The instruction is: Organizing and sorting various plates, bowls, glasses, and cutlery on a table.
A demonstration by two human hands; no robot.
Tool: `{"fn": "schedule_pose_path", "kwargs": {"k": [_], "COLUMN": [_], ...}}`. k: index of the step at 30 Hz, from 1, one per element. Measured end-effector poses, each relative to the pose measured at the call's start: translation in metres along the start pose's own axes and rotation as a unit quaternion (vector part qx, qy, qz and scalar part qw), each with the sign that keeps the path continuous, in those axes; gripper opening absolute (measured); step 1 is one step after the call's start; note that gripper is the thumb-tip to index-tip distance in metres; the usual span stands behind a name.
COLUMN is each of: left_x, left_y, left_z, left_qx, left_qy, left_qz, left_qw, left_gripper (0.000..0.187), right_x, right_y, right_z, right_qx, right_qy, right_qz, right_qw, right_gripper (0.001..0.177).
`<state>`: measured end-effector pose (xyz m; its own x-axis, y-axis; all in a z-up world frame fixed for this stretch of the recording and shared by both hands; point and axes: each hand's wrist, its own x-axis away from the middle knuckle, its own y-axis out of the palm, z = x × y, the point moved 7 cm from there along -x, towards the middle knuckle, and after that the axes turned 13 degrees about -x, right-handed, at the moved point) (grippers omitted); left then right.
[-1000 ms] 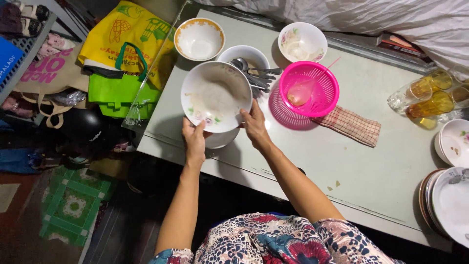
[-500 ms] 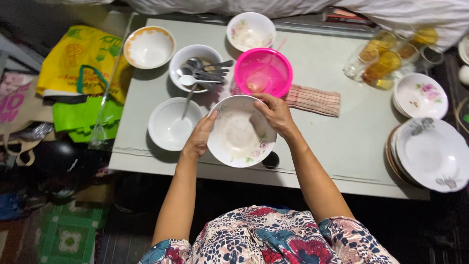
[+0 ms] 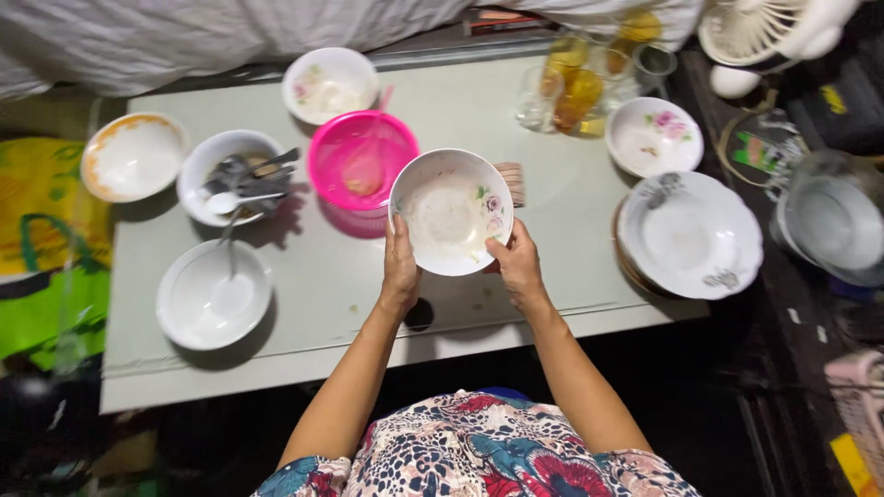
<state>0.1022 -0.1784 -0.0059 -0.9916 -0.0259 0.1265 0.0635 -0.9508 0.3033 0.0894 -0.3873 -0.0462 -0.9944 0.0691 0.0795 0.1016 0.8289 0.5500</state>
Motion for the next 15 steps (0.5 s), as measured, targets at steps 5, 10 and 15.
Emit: {"fn": "schedule_pose_path", "kwargs": {"k": [5,10,15], "left_x": [-0.038,-0.087,-0.134], "left_y": [0.067,0.16,0.251], "left_z": [-0.022,-0.055,-0.106], "left_qx": [-0.087,-0.135,-0.164], "left_qy": [-0.072,-0.093,-0.126], "left_qz": [-0.038,-0.108,-0.105], "left_qw": [0.993,0.981,0.973], "left_gripper": [0.054,0.049,0.05], "right_x": [-0.029,-0.064,-0.102], "right_y": [-0.079,-0.165,-0.235], "right_z": [-0.078,-0.134,-0.172], "right_qx": [0.114,0.113,0.128], "right_qy": [-0.023,-0.05,-0.109], "right_qz": [0.112,0.144,0.136], "right_qw": [0.987,0.982,0.976], "right_gripper": [0.049,0.049,0.059]}}
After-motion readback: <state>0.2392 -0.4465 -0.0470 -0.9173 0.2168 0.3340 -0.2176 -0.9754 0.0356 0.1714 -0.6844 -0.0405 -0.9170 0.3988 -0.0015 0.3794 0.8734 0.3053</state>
